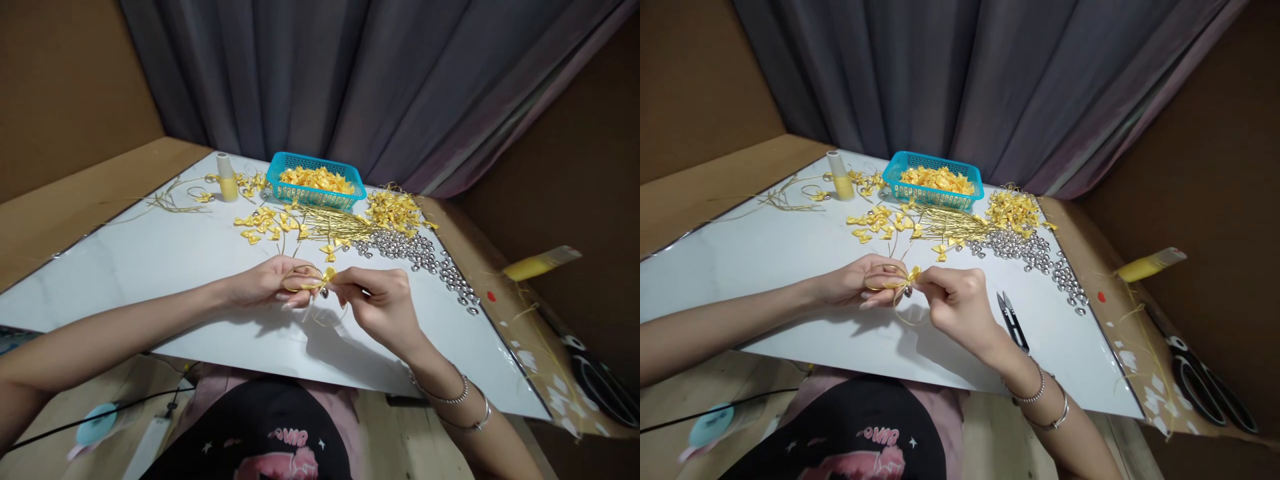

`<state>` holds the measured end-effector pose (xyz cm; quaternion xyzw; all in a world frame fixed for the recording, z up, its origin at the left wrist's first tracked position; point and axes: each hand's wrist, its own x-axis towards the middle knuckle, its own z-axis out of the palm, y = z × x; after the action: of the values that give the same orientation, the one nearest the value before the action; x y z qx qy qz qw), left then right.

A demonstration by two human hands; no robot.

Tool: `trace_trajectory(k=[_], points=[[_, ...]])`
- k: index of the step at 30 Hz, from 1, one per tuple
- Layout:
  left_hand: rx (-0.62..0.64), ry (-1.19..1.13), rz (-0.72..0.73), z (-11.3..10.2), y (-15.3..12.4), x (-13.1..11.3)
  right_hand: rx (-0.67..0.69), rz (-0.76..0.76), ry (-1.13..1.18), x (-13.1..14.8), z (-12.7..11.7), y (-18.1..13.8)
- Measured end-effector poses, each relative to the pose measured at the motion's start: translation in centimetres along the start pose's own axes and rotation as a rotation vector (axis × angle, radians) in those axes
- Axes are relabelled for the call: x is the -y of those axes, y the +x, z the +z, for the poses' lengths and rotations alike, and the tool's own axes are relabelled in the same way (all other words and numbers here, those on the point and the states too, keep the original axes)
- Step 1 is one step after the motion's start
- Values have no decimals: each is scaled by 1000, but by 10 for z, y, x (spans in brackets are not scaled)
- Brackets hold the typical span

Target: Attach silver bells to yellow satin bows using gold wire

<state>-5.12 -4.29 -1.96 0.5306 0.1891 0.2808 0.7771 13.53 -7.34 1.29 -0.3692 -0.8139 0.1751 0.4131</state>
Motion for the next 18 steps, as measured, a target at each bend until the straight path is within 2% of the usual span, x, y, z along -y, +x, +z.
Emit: trace_trajectory(k=[3, 7, 14, 18], points=[[-10, 6, 9, 0, 0, 0, 55, 66, 30, -1, -3, 2], [-18, 56, 38, 0, 0, -4, 241, 193, 146, -7, -10, 8], [-48, 353, 44, 1, -4, -12, 434, 350, 330, -22, -12, 13], [-21, 469, 64, 2, -7, -13, 491, 429, 393, -26, -9, 15]])
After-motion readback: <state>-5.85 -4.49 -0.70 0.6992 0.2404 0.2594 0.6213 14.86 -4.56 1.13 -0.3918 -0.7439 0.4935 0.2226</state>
